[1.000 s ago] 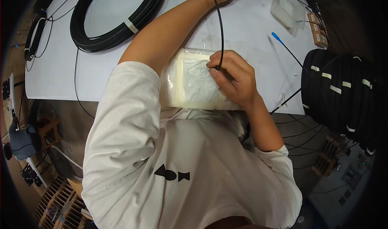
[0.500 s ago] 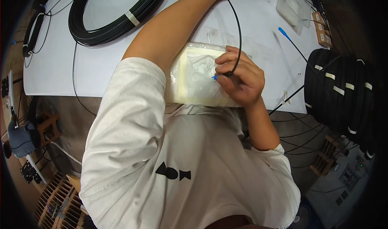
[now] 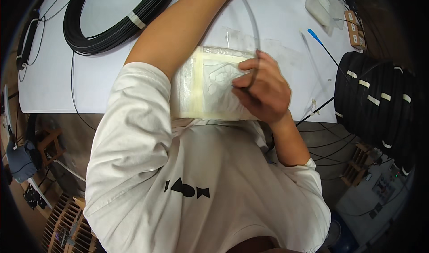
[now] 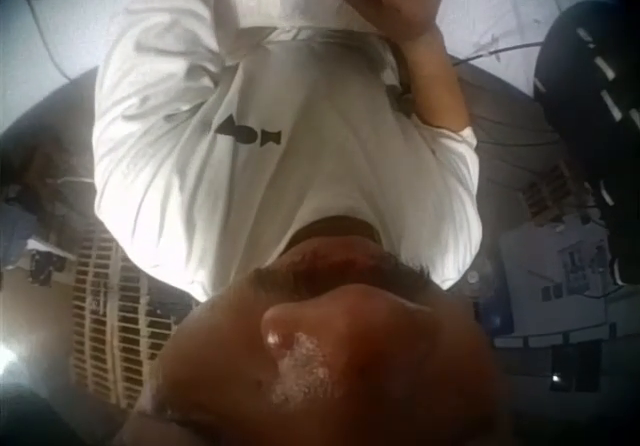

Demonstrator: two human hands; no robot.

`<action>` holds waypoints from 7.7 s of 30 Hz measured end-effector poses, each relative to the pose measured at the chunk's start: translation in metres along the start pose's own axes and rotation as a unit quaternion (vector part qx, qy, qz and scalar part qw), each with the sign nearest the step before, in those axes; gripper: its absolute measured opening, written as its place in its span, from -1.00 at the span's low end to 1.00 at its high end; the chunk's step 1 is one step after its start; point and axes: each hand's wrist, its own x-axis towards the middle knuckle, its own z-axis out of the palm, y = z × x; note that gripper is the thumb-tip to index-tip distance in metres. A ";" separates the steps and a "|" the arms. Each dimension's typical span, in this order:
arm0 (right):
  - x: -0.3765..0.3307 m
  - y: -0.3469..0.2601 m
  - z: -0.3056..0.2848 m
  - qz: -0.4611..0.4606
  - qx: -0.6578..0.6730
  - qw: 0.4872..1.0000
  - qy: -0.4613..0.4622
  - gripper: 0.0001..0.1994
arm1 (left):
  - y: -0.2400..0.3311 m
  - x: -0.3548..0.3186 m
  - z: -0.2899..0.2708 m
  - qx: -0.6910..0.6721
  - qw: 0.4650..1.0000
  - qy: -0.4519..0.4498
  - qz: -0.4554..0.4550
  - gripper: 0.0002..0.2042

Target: Inspecting and cleaning fiber optic cable connectors using a digital microscope and a specialized cleaning pen.

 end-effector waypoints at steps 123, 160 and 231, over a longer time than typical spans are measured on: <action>0.111 0.181 -0.028 0.055 -0.234 0.922 0.302 -0.82 | -0.004 -0.006 0.008 -0.072 0.996 -0.043 -0.019 -0.79; 0.112 0.196 -0.019 0.070 -0.163 0.922 0.344 -0.76 | -0.004 -0.018 0.005 -0.133 0.990 0.022 -0.048 -0.72; 0.105 0.228 -0.014 0.258 0.358 0.852 0.280 -0.52 | 0.010 0.016 0.023 -0.109 0.978 0.150 0.092 -0.80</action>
